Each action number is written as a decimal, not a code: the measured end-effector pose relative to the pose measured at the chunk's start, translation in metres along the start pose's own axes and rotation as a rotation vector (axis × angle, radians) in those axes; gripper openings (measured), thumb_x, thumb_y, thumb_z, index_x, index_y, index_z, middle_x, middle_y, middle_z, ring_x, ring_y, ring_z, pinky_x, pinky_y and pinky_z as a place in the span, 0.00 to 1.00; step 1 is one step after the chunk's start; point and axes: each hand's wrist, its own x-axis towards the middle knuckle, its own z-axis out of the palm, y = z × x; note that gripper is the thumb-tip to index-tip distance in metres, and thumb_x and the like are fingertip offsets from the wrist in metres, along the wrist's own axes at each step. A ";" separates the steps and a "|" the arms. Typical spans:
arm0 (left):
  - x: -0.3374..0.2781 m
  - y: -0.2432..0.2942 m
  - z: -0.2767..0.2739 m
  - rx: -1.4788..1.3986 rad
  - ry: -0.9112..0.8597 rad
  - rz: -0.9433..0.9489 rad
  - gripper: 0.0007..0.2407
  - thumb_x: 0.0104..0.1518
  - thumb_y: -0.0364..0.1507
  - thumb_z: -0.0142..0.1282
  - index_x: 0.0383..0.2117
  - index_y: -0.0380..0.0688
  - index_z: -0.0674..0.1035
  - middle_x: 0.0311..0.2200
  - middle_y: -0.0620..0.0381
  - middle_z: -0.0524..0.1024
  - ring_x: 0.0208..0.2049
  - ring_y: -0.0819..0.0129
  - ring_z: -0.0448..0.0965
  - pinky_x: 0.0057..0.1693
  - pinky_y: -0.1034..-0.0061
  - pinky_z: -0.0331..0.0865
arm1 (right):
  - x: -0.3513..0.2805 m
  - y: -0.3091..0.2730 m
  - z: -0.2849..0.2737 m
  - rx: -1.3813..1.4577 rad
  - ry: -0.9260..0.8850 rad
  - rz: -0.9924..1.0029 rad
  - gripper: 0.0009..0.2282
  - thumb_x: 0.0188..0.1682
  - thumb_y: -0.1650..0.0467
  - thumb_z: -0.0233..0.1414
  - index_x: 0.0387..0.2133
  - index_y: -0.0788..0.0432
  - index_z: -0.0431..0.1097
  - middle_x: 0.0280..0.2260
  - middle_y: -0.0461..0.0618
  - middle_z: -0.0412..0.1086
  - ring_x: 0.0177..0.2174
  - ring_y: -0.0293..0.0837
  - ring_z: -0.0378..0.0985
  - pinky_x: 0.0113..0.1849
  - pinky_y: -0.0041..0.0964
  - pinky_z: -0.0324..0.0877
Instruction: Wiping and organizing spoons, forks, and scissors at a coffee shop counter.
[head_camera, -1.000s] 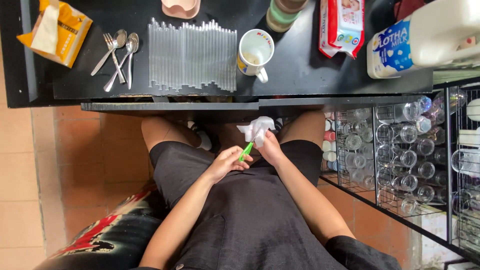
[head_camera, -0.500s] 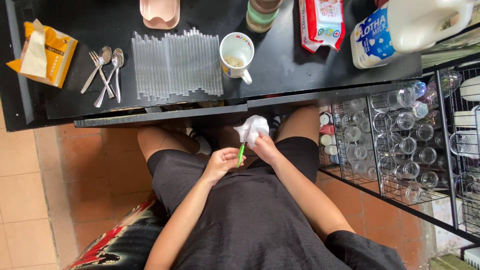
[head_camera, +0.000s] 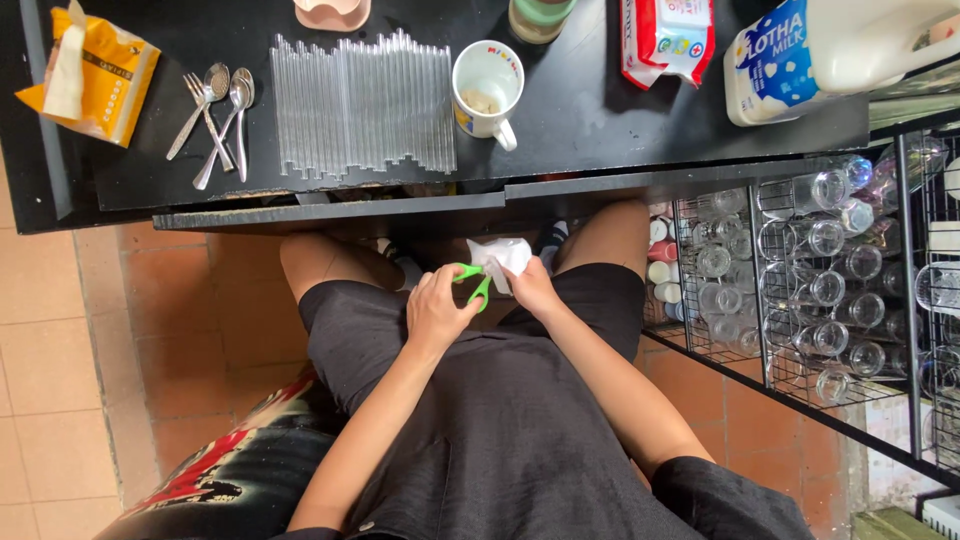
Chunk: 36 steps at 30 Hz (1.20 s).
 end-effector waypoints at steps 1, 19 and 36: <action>0.000 0.000 0.001 0.000 -0.001 -0.002 0.18 0.43 0.33 0.70 0.40 0.46 0.77 0.37 0.59 0.81 0.40 0.61 0.78 0.46 0.66 0.72 | 0.000 0.000 0.000 0.000 -0.001 0.002 0.09 0.52 0.73 0.52 0.43 0.64 0.74 0.38 0.46 0.78 0.37 0.37 0.77 0.40 0.32 0.72; 0.002 -0.020 0.001 -0.165 -0.189 -0.295 0.23 0.39 0.38 0.75 0.40 0.44 0.76 0.36 0.58 0.81 0.31 0.70 0.77 0.40 0.70 0.73 | 0.017 0.004 -0.027 0.557 0.286 0.224 0.14 0.61 0.67 0.46 0.48 0.67 0.71 0.41 0.53 0.76 0.38 0.43 0.79 0.39 0.38 0.72; 0.000 0.006 -0.001 -0.063 -0.163 -0.078 0.19 0.44 0.36 0.70 0.40 0.47 0.75 0.36 0.59 0.82 0.43 0.62 0.81 0.48 0.65 0.73 | 0.005 0.030 -0.006 0.198 -0.064 -0.020 0.12 0.54 0.76 0.44 0.50 0.63 0.68 0.45 0.51 0.75 0.45 0.43 0.78 0.46 0.40 0.74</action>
